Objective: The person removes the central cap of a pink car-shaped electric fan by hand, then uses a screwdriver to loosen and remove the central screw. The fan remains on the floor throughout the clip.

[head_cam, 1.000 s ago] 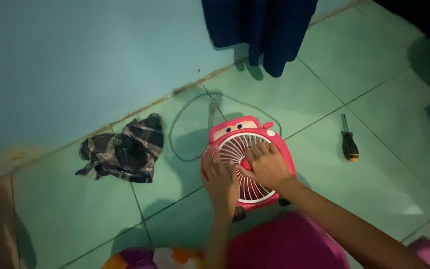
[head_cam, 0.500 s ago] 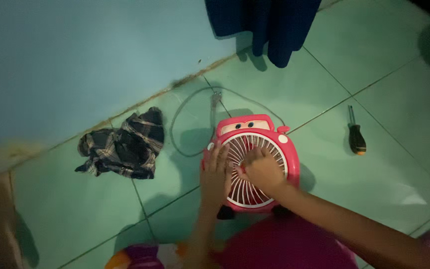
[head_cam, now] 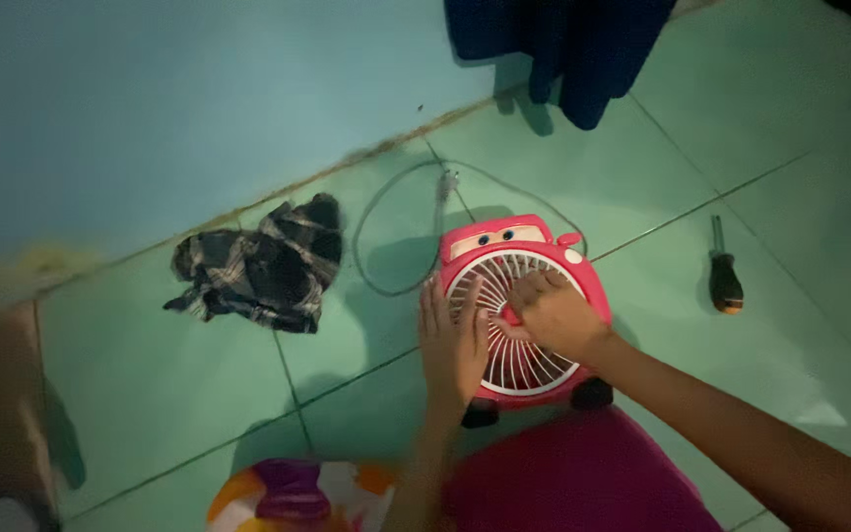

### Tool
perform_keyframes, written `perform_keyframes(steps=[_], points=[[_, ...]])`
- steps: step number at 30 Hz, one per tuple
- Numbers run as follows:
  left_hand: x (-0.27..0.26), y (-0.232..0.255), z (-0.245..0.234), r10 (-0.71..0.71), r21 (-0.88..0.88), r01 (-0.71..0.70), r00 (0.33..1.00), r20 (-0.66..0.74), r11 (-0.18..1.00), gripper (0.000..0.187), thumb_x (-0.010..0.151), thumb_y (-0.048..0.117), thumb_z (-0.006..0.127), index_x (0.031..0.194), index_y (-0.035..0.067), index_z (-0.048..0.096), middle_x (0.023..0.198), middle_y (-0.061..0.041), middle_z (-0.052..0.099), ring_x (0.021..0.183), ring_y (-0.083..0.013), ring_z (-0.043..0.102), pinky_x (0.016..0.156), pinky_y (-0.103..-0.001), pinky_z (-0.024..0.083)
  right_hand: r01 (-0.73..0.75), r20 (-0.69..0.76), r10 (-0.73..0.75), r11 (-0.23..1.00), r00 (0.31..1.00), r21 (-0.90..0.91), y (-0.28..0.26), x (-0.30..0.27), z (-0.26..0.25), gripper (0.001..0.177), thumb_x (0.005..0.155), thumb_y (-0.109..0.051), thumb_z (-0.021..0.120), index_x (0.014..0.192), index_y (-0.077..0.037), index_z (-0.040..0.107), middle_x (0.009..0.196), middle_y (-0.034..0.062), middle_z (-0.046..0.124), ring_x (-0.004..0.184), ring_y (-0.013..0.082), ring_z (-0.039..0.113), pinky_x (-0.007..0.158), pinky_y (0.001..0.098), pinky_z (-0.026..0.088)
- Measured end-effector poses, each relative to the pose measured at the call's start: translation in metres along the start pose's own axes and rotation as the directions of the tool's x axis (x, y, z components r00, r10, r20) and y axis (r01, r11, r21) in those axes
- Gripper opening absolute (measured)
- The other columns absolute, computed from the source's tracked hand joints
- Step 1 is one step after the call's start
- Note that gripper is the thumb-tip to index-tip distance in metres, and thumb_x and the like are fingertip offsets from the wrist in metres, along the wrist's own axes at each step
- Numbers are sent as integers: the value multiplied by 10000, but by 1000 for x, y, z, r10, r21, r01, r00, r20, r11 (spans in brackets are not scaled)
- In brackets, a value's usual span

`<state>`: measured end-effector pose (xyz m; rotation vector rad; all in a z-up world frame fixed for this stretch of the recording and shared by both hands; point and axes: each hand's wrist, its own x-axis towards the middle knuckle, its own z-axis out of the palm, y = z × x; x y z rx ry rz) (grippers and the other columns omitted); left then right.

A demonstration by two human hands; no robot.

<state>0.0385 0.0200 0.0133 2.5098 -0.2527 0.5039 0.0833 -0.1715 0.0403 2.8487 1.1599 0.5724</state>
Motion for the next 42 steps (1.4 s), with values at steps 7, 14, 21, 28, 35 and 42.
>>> perform_keyframes(steps=[7,14,21,28,35,42], points=[[9,-1,-2,53,49,-56,997,48,997,554,1011,331,586,1541,235,455,1590,-232,383,1479,-441,336,1160,-608,285,284,104,-293,954,950,92,27,15,-2,583,924,-578,560,919,-6,672,937,142,667,933,289,648,875,409,513],[12,-14,10,103,11,-103,994,29,995,629,1019,358,601,1573,171,367,1617,-222,349,1507,-440,328,1189,-634,277,487,254,-522,853,815,189,53,32,-31,523,892,-559,592,956,-48,680,1012,126,675,963,283,642,883,438,494],[-17,3,9,-13,-24,8,975,-220,1000,735,1022,352,651,1584,81,262,1633,-331,221,1531,-522,240,1215,-656,238,-349,62,351,936,934,-35,-7,-3,-48,656,812,-676,569,1009,-71,727,916,108,725,1028,302,657,772,492,418],[-24,31,12,-175,115,209,952,-253,971,615,990,366,648,1506,127,413,1564,-361,249,1479,-544,224,1160,-671,228,-312,131,317,948,939,-57,-24,5,-18,606,918,-637,548,1012,-67,733,941,126,730,951,281,669,866,507,424],[-17,20,7,-180,66,188,977,-111,980,442,1020,349,610,1426,179,574,1592,-227,344,1521,-439,297,1219,-595,272,-292,165,305,951,938,-100,-21,6,-1,572,929,-604,542,915,-64,729,873,132,730,848,294,689,832,475,477],[-6,-13,15,-8,9,8,998,-70,1000,694,1023,398,619,1585,144,302,1654,-258,270,1539,-438,261,1221,-663,201,-25,201,43,996,979,-87,-2,1,-2,660,962,-626,495,911,-6,715,900,149,718,896,306,684,826,412,522]])
